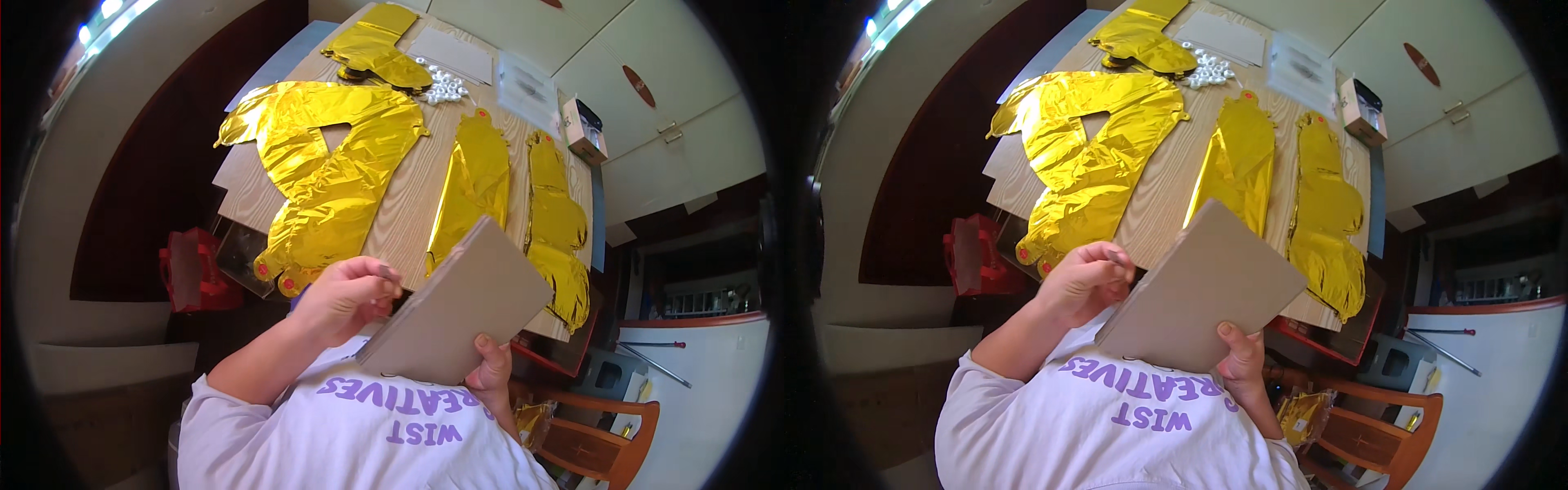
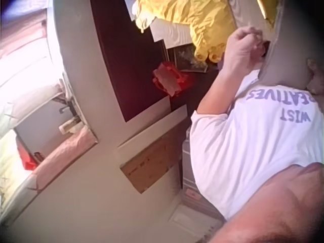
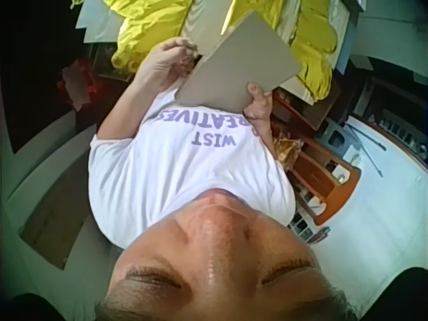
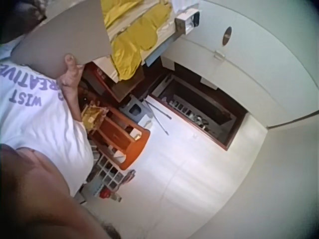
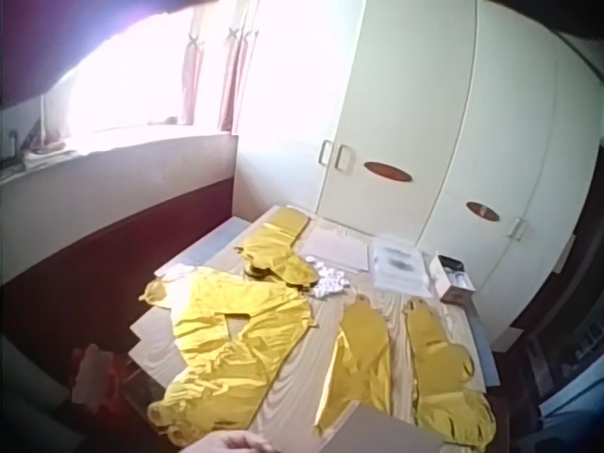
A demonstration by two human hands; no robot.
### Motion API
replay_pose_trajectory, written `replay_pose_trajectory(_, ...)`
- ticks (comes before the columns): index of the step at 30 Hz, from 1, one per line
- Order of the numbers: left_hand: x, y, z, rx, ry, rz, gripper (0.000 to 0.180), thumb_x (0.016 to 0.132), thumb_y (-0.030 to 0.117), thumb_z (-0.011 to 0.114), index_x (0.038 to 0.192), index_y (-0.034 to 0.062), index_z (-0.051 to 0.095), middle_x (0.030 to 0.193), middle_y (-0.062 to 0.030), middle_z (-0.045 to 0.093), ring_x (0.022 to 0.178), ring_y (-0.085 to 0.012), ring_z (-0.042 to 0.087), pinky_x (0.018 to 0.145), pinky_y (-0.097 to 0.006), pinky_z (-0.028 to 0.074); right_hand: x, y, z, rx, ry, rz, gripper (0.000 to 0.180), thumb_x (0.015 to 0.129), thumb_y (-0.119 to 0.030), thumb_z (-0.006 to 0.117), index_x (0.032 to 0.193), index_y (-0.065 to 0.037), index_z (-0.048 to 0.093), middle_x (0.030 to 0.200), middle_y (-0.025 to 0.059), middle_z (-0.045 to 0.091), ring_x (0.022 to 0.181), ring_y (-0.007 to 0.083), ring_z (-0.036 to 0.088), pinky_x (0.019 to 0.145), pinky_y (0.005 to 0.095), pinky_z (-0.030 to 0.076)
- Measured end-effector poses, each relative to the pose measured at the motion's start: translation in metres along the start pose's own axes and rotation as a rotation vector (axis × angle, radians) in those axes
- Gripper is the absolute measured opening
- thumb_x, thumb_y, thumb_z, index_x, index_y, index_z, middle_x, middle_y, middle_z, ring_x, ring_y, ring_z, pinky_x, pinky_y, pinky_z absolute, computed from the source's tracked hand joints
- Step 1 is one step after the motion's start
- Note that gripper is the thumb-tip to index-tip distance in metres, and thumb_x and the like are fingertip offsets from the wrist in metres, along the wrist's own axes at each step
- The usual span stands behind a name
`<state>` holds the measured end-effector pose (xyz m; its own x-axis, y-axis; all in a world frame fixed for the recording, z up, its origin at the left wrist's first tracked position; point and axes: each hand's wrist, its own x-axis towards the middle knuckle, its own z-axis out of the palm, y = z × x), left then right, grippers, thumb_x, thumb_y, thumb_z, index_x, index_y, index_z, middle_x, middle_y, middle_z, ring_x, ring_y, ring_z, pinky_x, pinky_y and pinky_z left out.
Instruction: Folding gold foil decorations and placing them into cardboard packaging inserts.
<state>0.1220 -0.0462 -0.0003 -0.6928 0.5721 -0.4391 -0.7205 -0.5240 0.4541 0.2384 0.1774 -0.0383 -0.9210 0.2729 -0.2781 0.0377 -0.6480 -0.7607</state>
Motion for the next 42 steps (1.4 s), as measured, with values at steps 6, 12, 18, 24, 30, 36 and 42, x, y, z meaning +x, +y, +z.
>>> replay_pose_trajectory(6, -0.04, 0.042, -0.12, -0.199, 0.048, 0.275, 0.016, 0.083, 0.006, 0.062, 0.098, 0.0035, 0.057, 0.079, -0.0021, 0.057, 0.067, -0.0083, 0.052, 0.057, -0.021, 0.042, 0.013, -0.004, -0.018, 0.1, -0.077, 0.001, 0.053, 0.078, -0.012, 0.068, 0.127, -0.003, 0.048, 0.119, 0.0105, 0.058, 0.109, 0.0263, 0.058, 0.095, 0.0411, 0.047)
replay_pose_trajectory(12, -0.023, 0.051, -0.37, 1.997, 1.456, 0.61, 0.034, 0.093, 0.029, 0.053, 0.109, -0.0002, 0.059, 0.113, -0.0156, 0.061, 0.09, -0.0281, 0.062, 0.086, -0.042, 0.044, 0.017, -0.015, -0.007, 0.108, -0.165, 0.031, 0.052, 0.079, -0.011, 0.068, 0.127, -0.003, 0.048, 0.12, 0.0099, 0.058, 0.109, 0.0255, 0.057, 0.095, 0.0405, 0.047)
replay_pose_trajectory(18, -0.036, 0.1, -0.184, 1.983, 1.2, 0.674, 0.023, 0.085, 0.017, 0.063, 0.1, -0.0004, 0.063, 0.115, -0.0114, 0.058, 0.093, -0.0259, 0.061, 0.086, -0.041, 0.045, 0.01, -0.017, 0.002, 0.001, -0.089, -0.11, 0.052, 0.079, -0.011, 0.068, 0.127, -0.003, 0.049, 0.119, 0.0097, 0.057, 0.109, 0.0247, 0.057, 0.095, 0.0388, 0.045)
replay_pose_trajectory(24, -0.04, 0.052, -0.02, 1.286, 0.205, 0.965, 0.015, 0.081, 0.003, 0.067, 0.096, -0.0004, 0.065, 0.087, -0.0108, 0.063, 0.073, -0.0172, 0.063, 0.065, -0.027, 0.051, 0.006, -0.012, 0.005, -0.215, -0.087, -0.329, 0.052, 0.077, -0.01, 0.068, 0.126, -0.003, 0.049, 0.117, 0.0089, 0.056, 0.108, 0.0226, 0.055, 0.095, 0.037, 0.044)
replay_pose_trajectory(30, -0.007, 0.021, 0.032, 1.314, -0.114, 0.936, 0.014, 0.08, 0.0, 0.067, 0.093, -0.0019, 0.068, 0.081, -0.0097, 0.066, 0.067, -0.0153, 0.065, 0.06, -0.025, 0.052, -0.003, -0.009, 0.006, -0.418, -0.036, -0.541, 0.056, 0.074, -0.004, 0.069, 0.125, -0.002, 0.048, 0.117, 0.0096, 0.054, 0.107, 0.0215, 0.054, 0.096, 0.0366, 0.042)
replay_pose_trajectory(36, 0.008, 0.002, 0.035, 1.463, -0.001, 1.196, 0.009, 0.073, -0.002, 0.068, 0.081, -0.001, 0.065, 0.069, -0.0094, 0.062, 0.057, -0.0194, 0.062, 0.053, -0.027, 0.051, -0.009, -0.013, 0.001, -0.603, 0.021, -0.642, 0.046, 0.073, -0.003, 0.069, 0.116, -0.002, 0.052, 0.109, 0.0074, 0.056, 0.099, 0.0184, 0.055, 0.093, 0.034, 0.042)
replay_pose_trajectory(42, 0.021, -0.006, 0.034, 1.598, 0.189, 1.363, 0.011, 0.066, -0.001, 0.069, 0.071, 0.0027, 0.06, 0.063, -0.007, 0.058, 0.052, -0.0189, 0.058, 0.05, -0.028, 0.048, -0.011, -0.006, 0.001, -0.651, -0.021, -0.636, 0.042, 0.075, -0.003, 0.068, 0.114, -0.002, 0.052, 0.106, 0.0069, 0.056, 0.096, 0.0174, 0.055, 0.091, 0.0337, 0.042)
